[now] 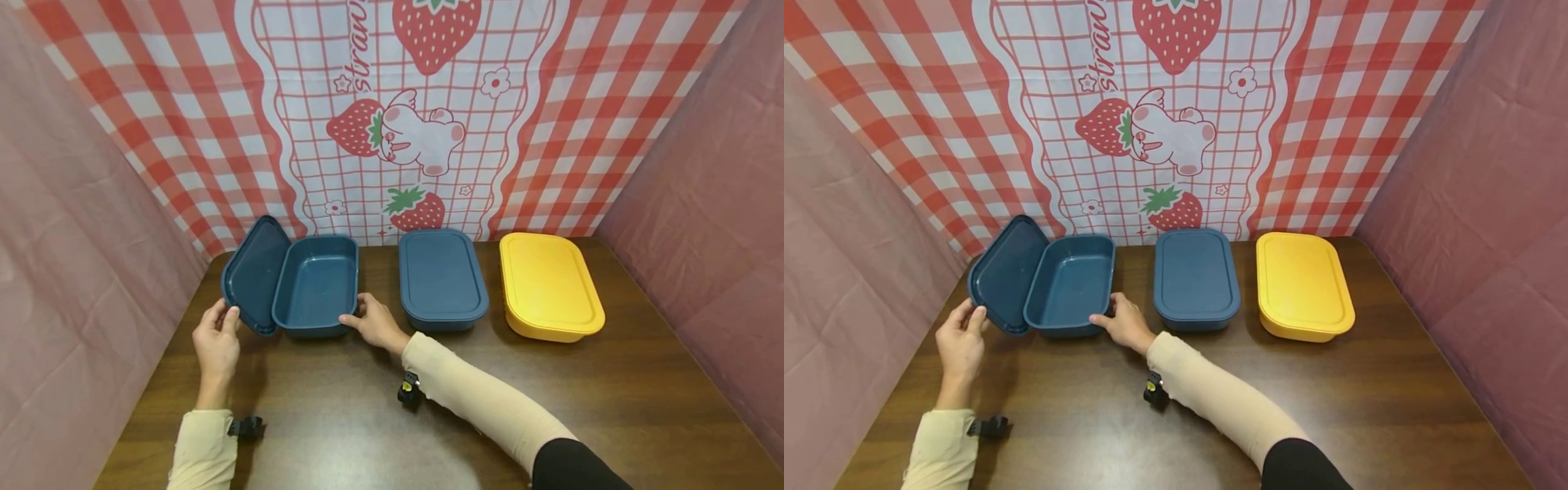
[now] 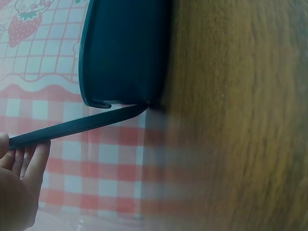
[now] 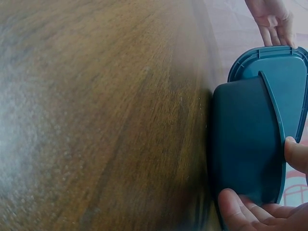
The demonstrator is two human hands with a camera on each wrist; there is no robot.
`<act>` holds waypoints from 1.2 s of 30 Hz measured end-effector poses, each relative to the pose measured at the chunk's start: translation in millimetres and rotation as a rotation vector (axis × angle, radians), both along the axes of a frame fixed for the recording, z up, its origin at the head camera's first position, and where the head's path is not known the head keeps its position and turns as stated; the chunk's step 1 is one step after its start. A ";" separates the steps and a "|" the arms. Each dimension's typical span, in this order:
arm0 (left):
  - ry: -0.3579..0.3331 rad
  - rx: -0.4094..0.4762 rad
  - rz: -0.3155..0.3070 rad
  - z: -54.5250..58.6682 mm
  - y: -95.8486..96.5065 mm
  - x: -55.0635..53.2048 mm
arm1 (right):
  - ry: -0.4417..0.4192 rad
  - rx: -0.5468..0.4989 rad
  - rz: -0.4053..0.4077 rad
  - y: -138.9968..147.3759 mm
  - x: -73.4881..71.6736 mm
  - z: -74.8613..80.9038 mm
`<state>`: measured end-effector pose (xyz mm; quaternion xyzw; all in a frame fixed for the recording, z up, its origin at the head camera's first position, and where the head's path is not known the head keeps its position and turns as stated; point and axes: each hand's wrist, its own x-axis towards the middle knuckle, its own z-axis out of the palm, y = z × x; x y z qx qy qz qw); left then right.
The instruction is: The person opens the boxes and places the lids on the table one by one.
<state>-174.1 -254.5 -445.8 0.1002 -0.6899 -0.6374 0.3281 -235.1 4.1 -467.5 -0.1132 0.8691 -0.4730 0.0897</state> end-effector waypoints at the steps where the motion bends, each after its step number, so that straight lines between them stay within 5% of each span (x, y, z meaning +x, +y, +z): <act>1: -0.003 0.007 -0.002 -0.2 -0.7 0.0 | 0.000 0.000 0.000 0.0 0.0 -0.3; 19: -0.097 0.038 0.026 -1.3 -10.6 3.8 | 0.000 -0.005 0.003 0.2 -0.6 -1.9; 36: -0.110 0.087 0.056 -2.5 -9.9 5.9 | -0.010 -0.006 -0.002 0.8 1.4 0.3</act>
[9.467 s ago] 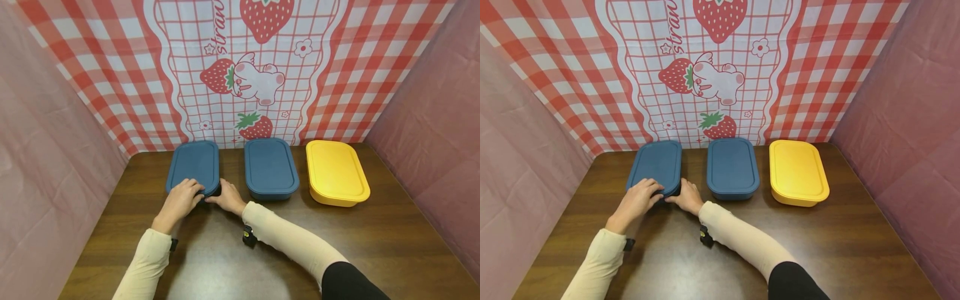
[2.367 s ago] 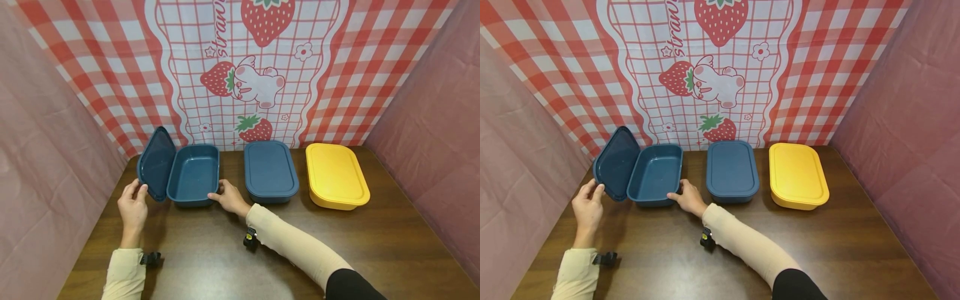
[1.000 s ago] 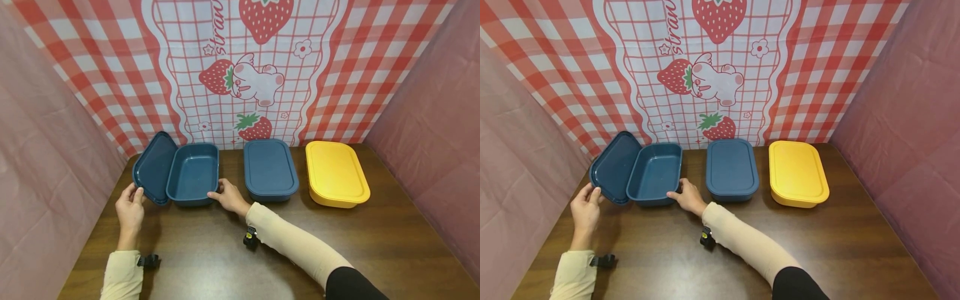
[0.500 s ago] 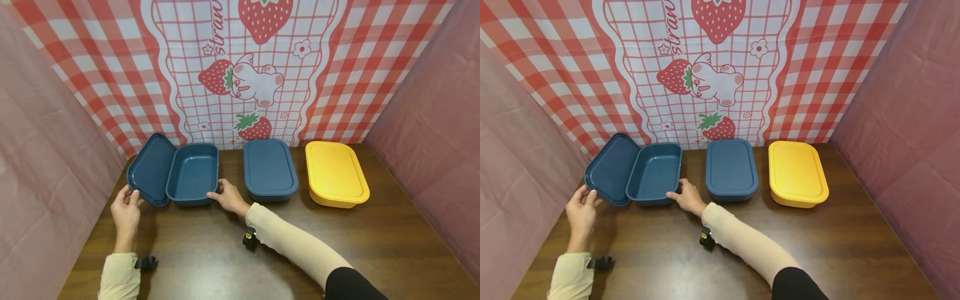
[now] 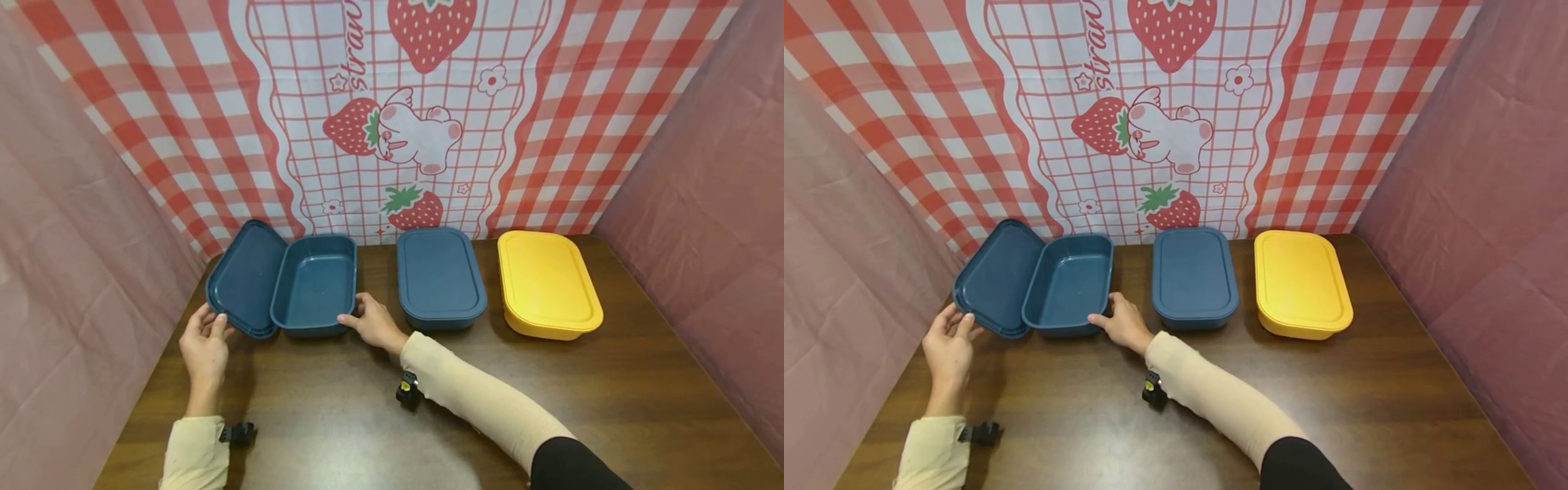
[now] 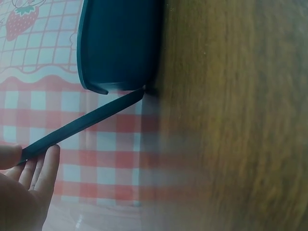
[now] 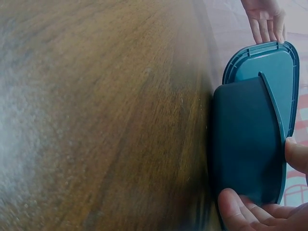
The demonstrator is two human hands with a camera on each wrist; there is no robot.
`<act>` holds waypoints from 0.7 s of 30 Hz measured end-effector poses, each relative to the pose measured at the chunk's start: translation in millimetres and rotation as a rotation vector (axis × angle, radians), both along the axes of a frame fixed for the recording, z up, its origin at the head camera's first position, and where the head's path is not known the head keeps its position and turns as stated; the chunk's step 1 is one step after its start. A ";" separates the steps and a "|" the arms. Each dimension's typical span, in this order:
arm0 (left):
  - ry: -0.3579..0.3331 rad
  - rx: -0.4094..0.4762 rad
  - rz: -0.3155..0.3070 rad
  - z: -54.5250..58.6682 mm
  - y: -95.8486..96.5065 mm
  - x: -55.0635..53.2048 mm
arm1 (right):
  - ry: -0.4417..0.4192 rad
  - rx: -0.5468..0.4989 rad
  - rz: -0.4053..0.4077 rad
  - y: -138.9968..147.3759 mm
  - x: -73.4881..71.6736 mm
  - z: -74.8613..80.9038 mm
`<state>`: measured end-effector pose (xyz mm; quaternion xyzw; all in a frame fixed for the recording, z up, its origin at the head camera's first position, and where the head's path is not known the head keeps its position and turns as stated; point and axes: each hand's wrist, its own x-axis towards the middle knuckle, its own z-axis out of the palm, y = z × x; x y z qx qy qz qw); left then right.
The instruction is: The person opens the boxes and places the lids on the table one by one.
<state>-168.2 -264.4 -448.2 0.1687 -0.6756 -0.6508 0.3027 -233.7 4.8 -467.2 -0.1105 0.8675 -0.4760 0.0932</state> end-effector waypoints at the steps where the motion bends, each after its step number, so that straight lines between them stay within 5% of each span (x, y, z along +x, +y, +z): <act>1: -0.003 -0.003 0.003 -0.1 0.1 0.3 | 0.001 -0.001 0.000 -0.1 -0.1 0.2; 21: -0.145 0.064 0.079 -2.1 2.0 0.0 | 0.006 -0.004 0.002 -0.5 0.2 0.4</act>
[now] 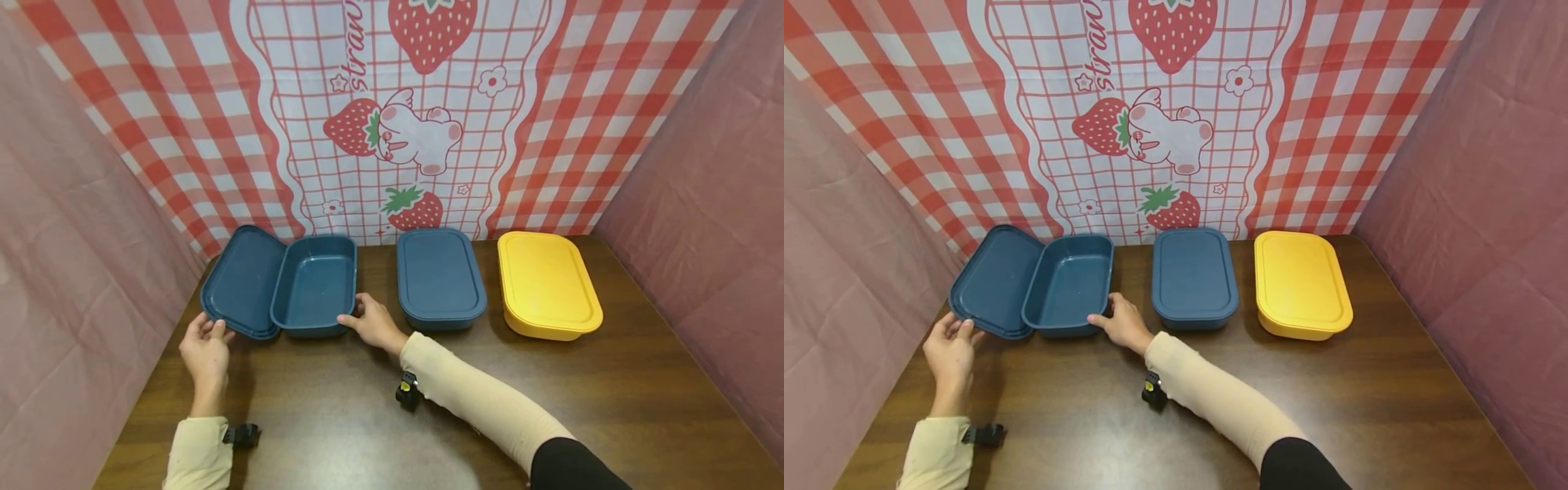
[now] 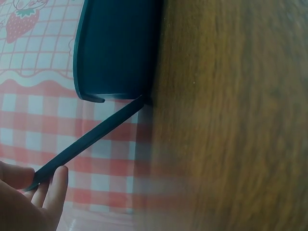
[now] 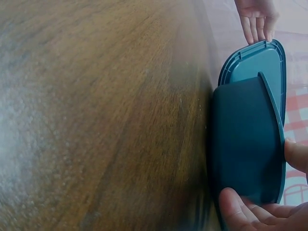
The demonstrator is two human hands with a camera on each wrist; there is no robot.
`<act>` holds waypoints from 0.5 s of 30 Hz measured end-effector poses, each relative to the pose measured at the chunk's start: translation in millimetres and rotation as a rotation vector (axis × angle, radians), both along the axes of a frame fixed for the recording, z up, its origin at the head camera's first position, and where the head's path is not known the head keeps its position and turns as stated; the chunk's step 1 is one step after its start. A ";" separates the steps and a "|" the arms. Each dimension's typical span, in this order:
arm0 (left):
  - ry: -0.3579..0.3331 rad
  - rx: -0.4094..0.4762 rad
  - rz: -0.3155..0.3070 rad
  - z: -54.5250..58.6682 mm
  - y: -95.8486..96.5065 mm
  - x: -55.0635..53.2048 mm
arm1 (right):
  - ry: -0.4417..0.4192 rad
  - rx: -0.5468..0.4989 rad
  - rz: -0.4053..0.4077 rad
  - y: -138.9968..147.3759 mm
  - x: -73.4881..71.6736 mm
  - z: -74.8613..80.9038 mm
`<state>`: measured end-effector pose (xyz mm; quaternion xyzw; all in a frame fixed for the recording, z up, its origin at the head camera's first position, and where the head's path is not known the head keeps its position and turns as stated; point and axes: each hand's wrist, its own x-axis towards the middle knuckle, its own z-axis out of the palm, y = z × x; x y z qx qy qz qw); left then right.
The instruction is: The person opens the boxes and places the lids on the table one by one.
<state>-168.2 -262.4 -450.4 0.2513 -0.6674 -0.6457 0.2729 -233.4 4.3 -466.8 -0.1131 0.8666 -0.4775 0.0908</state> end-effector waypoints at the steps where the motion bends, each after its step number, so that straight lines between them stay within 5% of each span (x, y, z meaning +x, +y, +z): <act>1: -0.005 0.006 0.001 -0.6 -0.7 -0.3 | 0.000 -0.002 0.001 0.1 0.1 0.0; 15: -0.102 0.071 0.038 -1.9 -7.6 -5.6 | -0.003 -0.016 0.009 -2.4 -1.1 -0.8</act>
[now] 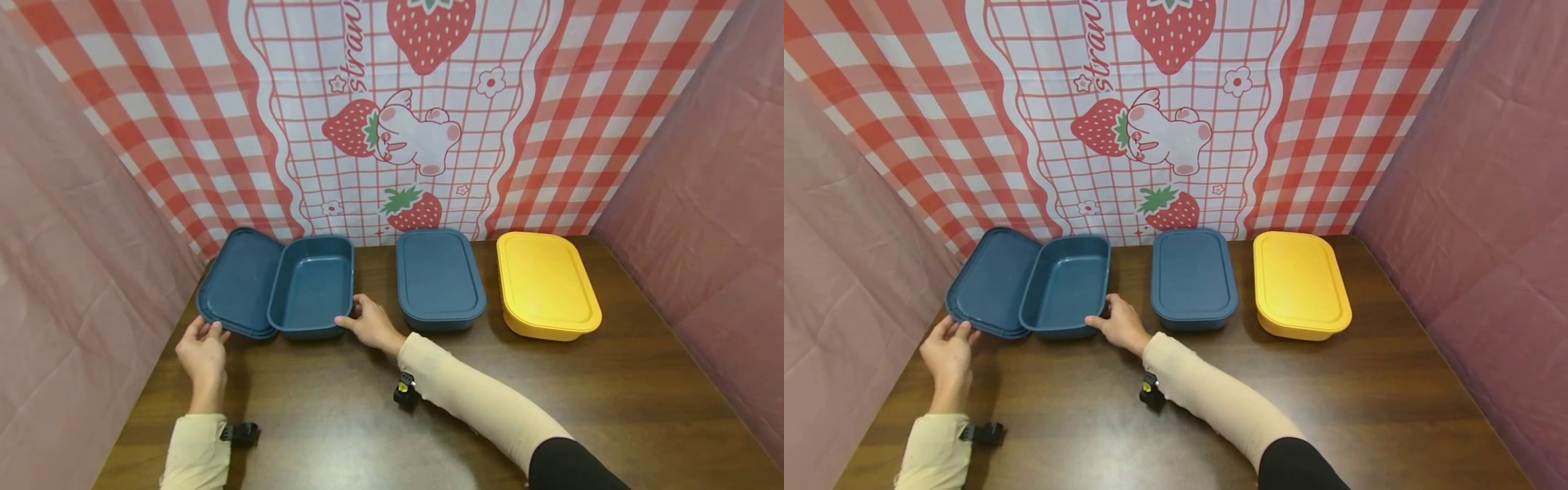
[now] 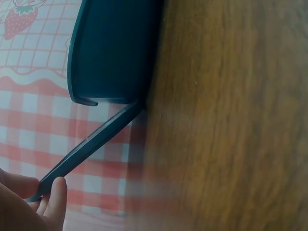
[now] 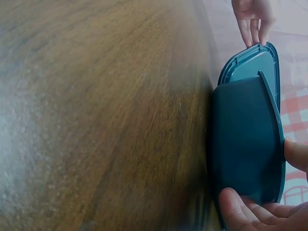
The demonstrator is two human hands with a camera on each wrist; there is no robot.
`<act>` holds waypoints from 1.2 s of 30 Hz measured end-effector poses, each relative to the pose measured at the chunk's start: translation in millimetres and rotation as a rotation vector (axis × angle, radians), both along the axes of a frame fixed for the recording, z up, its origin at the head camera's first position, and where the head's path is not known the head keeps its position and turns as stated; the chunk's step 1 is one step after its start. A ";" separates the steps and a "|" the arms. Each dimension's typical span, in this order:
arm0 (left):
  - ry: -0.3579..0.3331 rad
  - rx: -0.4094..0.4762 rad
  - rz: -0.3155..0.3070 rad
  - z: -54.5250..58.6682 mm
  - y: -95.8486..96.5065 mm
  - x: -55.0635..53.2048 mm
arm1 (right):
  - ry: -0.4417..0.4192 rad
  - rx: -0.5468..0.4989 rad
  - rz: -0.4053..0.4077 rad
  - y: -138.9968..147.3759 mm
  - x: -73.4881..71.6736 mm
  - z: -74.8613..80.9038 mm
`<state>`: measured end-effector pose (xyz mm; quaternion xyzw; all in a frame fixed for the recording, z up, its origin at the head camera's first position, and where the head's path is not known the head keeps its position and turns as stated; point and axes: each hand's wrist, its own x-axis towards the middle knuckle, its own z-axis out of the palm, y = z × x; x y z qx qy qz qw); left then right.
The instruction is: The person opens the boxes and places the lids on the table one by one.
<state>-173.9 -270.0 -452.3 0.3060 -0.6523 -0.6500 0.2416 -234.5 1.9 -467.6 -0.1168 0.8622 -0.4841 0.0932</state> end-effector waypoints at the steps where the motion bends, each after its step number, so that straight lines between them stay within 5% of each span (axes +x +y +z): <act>1: 0.000 0.008 0.004 0.1 -1.0 -0.2 | -0.001 0.000 0.001 -0.4 -0.1 -0.3; 11: -0.013 0.149 0.006 -0.3 -8.6 -1.3 | -0.003 0.011 -0.010 -1.5 -0.7 -0.7; 36: 0.052 0.312 0.070 -1.4 -19.1 -3.4 | 0.017 0.010 0.013 -4.1 -3.0 -0.3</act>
